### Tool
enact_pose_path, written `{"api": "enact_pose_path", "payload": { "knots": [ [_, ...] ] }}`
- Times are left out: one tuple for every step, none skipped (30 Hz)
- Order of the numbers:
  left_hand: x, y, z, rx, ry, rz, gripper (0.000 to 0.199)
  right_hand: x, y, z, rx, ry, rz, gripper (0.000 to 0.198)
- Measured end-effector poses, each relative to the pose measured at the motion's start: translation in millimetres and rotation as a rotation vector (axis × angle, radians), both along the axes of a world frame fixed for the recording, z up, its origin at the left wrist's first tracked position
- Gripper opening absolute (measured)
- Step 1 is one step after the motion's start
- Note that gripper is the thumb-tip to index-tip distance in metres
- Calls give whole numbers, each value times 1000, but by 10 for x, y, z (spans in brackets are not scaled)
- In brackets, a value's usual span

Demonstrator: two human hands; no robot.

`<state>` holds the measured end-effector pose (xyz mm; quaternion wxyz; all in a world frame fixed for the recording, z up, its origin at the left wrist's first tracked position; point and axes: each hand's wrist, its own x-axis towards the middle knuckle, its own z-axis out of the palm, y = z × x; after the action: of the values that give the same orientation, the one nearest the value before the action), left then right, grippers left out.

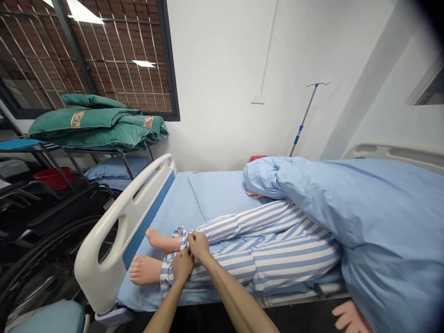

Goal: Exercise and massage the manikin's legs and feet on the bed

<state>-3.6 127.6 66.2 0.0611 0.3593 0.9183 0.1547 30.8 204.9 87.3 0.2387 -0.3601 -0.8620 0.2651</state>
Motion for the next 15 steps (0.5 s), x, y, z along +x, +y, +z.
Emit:
{"api": "enact_pose_path", "payload": {
  "knots": [
    [9,6,-1,6,5,8,39,-88,54,58,10,21,6,35],
    [17,13,-7,9,4,22,41,-183,107,101,16,40,9,35],
    [25,22,-18,7,0,39,43,-281,155,123,17,54,4,35],
    [30,31,-34,0,-2,55,43,-382,193,119,7,62,-8,33],
    [33,37,-55,-14,1,66,42,-483,217,91,-20,62,-21,29],
    [32,41,-79,-36,2,67,39,-584,224,40,-62,56,-30,26],
    [27,42,-105,-59,-1,60,36,-683,214,-24,-115,48,-22,23],
    [18,41,-130,-74,-4,58,34,-776,188,-91,-180,40,15,20],
    [7,37,-153,-80,-8,60,33,-860,148,-149,-267,42,84,18],
    [-5,33,-171,-80,-13,65,33,-930,100,-188,-365,53,173,17],
    [-17,31,-184,-76,-17,68,33,-983,50,-201,-459,69,258,17],
    [-27,31,-193,-66,-14,62,34,-1018,2,-183,-554,87,341,17],
    [-34,35,-198,-54,-12,51,33,-1034,-37,-137,-648,109,420,18],
    [-38,42,-200,-31,-13,49,31,-1034,-64,-68,-733,136,496,20],
    [-38,50,-201,-7,-14,46,29,-1019,-74,16,-799,165,568,22]
  ]
}}
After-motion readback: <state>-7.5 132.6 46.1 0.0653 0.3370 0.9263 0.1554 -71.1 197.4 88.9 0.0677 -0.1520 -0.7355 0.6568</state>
